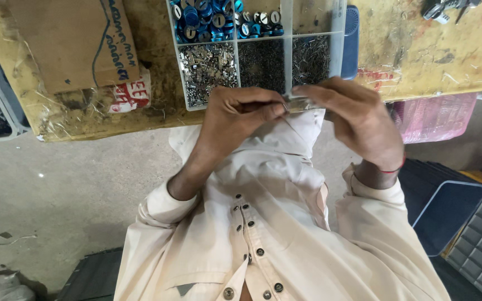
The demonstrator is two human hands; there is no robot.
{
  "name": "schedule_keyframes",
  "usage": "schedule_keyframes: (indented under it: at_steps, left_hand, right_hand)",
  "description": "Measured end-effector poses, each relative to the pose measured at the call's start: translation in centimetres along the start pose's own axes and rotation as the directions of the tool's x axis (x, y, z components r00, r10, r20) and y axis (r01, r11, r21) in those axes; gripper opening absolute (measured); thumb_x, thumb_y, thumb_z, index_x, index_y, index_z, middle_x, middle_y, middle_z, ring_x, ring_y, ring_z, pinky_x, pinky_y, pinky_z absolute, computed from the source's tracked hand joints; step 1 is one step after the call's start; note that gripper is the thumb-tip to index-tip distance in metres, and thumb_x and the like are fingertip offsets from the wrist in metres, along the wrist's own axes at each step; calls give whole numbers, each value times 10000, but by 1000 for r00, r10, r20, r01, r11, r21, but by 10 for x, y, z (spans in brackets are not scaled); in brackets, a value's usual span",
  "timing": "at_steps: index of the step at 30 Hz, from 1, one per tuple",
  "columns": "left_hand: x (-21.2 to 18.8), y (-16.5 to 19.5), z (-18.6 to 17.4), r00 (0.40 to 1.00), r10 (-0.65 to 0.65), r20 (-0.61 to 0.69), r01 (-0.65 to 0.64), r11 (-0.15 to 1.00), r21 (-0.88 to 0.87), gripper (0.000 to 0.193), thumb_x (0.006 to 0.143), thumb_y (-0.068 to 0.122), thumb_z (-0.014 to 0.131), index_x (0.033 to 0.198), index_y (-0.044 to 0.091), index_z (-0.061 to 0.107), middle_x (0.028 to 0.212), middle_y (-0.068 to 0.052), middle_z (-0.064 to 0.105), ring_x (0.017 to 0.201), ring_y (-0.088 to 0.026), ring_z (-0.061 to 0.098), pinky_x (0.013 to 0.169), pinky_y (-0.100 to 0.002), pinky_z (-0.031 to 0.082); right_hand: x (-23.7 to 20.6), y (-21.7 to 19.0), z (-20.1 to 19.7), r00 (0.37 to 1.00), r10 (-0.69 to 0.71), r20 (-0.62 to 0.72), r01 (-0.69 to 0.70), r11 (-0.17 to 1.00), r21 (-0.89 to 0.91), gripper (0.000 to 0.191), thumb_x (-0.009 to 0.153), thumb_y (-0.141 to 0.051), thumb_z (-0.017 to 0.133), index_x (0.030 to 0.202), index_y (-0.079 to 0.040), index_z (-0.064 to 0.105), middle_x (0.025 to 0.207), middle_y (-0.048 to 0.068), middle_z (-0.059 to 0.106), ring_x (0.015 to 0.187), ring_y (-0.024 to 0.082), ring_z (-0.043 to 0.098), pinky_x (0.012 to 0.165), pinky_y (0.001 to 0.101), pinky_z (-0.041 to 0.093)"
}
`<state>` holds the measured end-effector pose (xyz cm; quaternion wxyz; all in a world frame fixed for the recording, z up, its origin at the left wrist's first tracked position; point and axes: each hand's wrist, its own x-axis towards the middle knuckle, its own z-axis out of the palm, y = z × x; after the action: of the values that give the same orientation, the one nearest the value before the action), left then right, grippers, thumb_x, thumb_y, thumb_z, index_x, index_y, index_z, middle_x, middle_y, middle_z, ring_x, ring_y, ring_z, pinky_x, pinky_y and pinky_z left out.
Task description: The person assembles keys by inserting pins into key blanks and attaching them to key rings. They repeatedly pick pins and blanks from a compartmentalized tray, insert the pins, and place the assembled keys on the table.
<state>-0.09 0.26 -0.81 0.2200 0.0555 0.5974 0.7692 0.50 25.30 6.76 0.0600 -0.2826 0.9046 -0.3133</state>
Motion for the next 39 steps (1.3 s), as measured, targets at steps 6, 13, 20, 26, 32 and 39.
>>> schedule_keyframes:
  at_steps: [6, 13, 20, 26, 32, 39]
  left_hand:
    - [-1, -13, -14, 982, 187, -10, -187, 977, -106, 129, 984, 71, 763, 1113, 70, 771, 1023, -104, 796, 907, -179, 806, 809, -282, 690]
    - [5, -19, -8, 980, 192, 54, -189, 980, -58, 111, 973, 87, 762, 1081, 73, 780, 1019, -94, 804, 869, -167, 809, 757, -276, 700]
    - [-7, -6, 2, 998, 11, 56, -4, 992, -126, 156, 945, 102, 787, 1093, 51, 790, 1006, -90, 804, 870, -126, 759, 764, -243, 643]
    - [-8, -3, -5, 997, 58, 51, -39, 947, -317, 197, 1008, 107, 731, 1185, 22, 712, 1169, -94, 771, 1027, -175, 783, 869, -315, 689]
    - [-2, -2, -9, 995, 9, 98, 20, 954, -298, 157, 1021, 107, 704, 1125, -9, 687, 1007, -111, 768, 861, -158, 773, 764, -292, 675]
    - [-6, 2, -9, 994, -21, 112, 51, 961, -273, 147, 1005, 131, 741, 1048, -10, 738, 839, -79, 747, 709, -111, 711, 597, -252, 609]
  right_hand:
    - [-9, 56, 0, 651, 394, -649, -447, 890, 91, 260, 1058, 187, 487, 1248, 71, 621, 983, 194, 711, 656, 255, 547, 561, 346, 365]
    - [2, 91, 5, 804, -16, -594, -405, 716, -569, 192, 1071, 5, 588, 1188, -100, 698, 1319, 179, 612, 1090, 255, 650, 871, 336, 596]
    - [-1, 5, 37, 988, 61, -145, -17, 958, 287, 347, 907, -19, 775, 1231, -39, 654, 1137, 118, 672, 988, 211, 657, 849, 316, 562]
    - [14, -11, 40, 935, 293, -200, -146, 831, 537, 257, 1054, 20, 529, 1287, -25, 628, 1214, 116, 646, 1097, 172, 667, 951, 291, 552]
    - [14, -11, 46, 942, 334, -33, -151, 510, 847, 237, 1141, -16, 525, 1357, -23, 621, 1243, 74, 650, 1033, 108, 667, 911, 245, 570]
    - [6, -10, 57, 940, 325, -102, -190, 748, 635, 318, 1006, 42, 726, 1300, -56, 654, 1167, 73, 667, 1007, 119, 660, 823, 237, 540]
